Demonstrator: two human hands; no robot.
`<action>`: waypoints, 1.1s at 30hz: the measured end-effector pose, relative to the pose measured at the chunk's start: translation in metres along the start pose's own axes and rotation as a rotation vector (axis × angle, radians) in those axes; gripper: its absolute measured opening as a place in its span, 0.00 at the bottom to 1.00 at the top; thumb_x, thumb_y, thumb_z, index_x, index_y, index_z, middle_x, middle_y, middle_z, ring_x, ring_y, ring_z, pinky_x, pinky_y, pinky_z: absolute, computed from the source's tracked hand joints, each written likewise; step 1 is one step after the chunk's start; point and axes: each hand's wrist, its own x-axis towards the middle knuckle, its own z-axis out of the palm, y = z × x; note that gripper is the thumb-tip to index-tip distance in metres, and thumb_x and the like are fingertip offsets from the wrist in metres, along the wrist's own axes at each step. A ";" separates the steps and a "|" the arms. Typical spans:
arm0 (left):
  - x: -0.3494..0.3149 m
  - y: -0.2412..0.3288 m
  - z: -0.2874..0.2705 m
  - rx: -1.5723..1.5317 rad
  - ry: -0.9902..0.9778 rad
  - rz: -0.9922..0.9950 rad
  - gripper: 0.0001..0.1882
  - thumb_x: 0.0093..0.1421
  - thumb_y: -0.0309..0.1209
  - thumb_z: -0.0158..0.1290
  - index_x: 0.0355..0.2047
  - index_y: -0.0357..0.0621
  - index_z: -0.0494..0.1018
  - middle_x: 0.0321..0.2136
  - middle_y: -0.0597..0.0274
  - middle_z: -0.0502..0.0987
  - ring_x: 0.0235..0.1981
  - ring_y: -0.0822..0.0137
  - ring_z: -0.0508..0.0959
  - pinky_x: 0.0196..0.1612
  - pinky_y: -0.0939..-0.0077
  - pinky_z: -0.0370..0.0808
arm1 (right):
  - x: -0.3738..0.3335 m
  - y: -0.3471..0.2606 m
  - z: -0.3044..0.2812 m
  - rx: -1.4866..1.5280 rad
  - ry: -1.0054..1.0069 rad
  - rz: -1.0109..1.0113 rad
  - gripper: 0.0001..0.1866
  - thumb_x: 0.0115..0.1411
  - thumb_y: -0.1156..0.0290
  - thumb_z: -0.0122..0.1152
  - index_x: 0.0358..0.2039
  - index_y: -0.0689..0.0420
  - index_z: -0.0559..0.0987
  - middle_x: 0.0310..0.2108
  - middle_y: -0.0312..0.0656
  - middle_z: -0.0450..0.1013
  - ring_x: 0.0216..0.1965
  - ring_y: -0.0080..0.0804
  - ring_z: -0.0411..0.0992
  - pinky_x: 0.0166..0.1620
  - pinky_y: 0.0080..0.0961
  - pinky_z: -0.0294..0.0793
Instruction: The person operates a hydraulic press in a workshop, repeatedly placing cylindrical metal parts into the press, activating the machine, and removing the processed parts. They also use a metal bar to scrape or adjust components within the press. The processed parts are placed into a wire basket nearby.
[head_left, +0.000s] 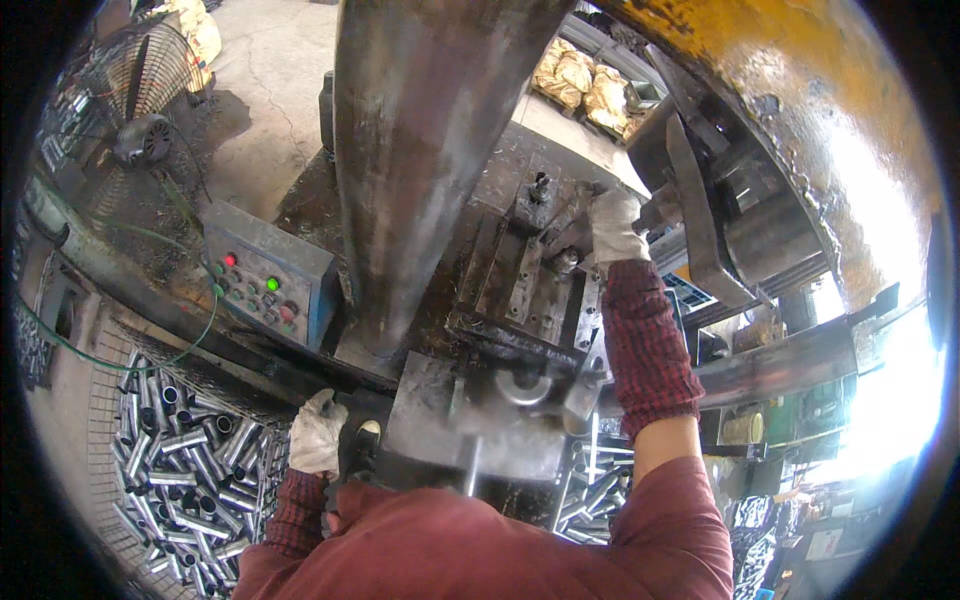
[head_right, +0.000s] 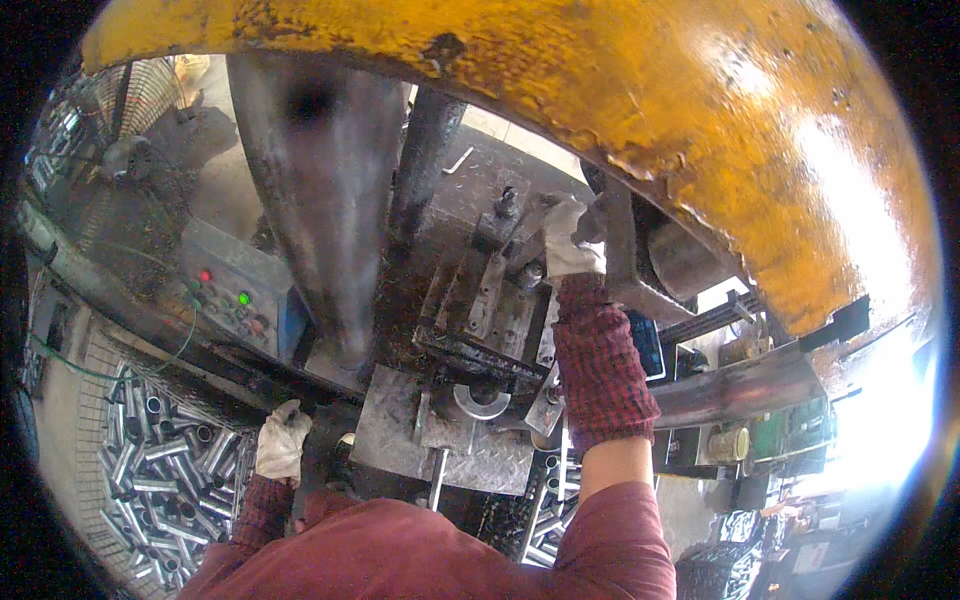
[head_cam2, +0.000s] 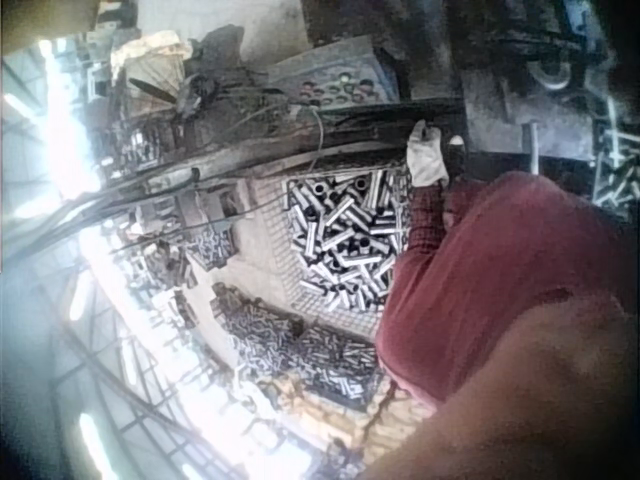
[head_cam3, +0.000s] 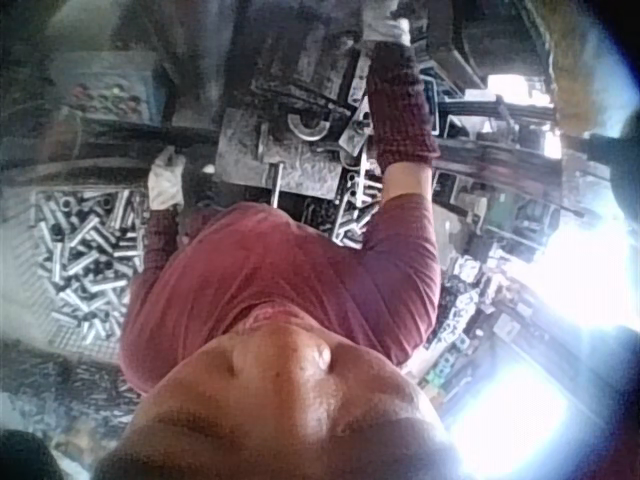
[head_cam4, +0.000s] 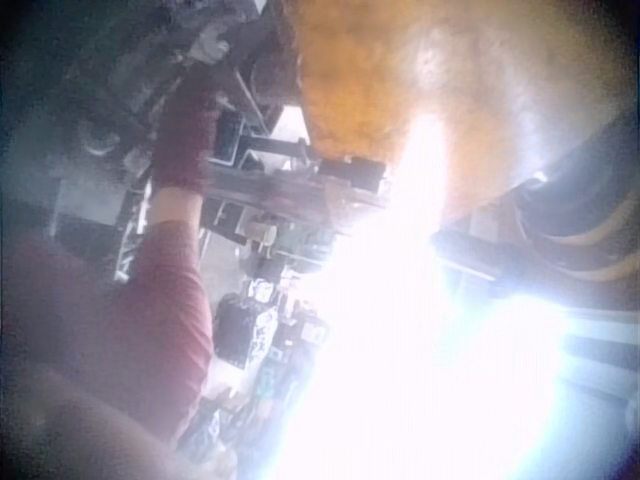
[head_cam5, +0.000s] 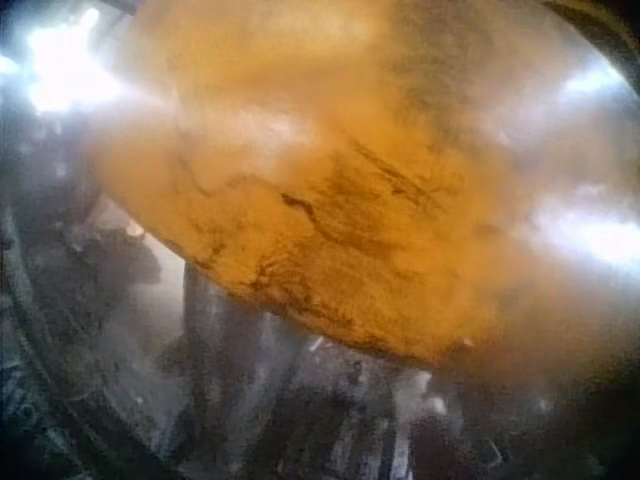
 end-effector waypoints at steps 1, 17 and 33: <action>0.000 0.001 0.000 -0.029 -0.003 -0.041 0.26 0.67 0.36 0.63 0.61 0.33 0.79 0.52 0.41 0.86 0.52 0.51 0.86 0.57 0.64 0.80 | -0.003 0.001 0.004 0.334 0.009 0.026 0.22 0.74 0.64 0.60 0.62 0.64 0.76 0.56 0.49 0.78 0.54 0.39 0.80 0.58 0.34 0.82; 0.003 -0.005 0.009 -0.071 -0.042 -0.005 0.27 0.68 0.37 0.63 0.62 0.31 0.78 0.50 0.41 0.87 0.50 0.53 0.88 0.55 0.63 0.82 | -0.006 0.048 -0.012 2.417 -0.576 0.510 0.24 0.74 0.65 0.63 0.66 0.62 0.76 0.56 0.50 0.80 0.56 0.41 0.80 0.56 0.37 0.83; -0.002 0.005 0.001 -0.082 -0.018 -0.056 0.28 0.67 0.35 0.64 0.64 0.32 0.77 0.52 0.43 0.86 0.51 0.57 0.87 0.56 0.68 0.81 | 0.021 0.071 -0.019 1.939 -0.162 0.398 0.23 0.72 0.49 0.61 0.38 0.57 0.88 0.36 0.48 0.84 0.41 0.48 0.84 0.44 0.42 0.82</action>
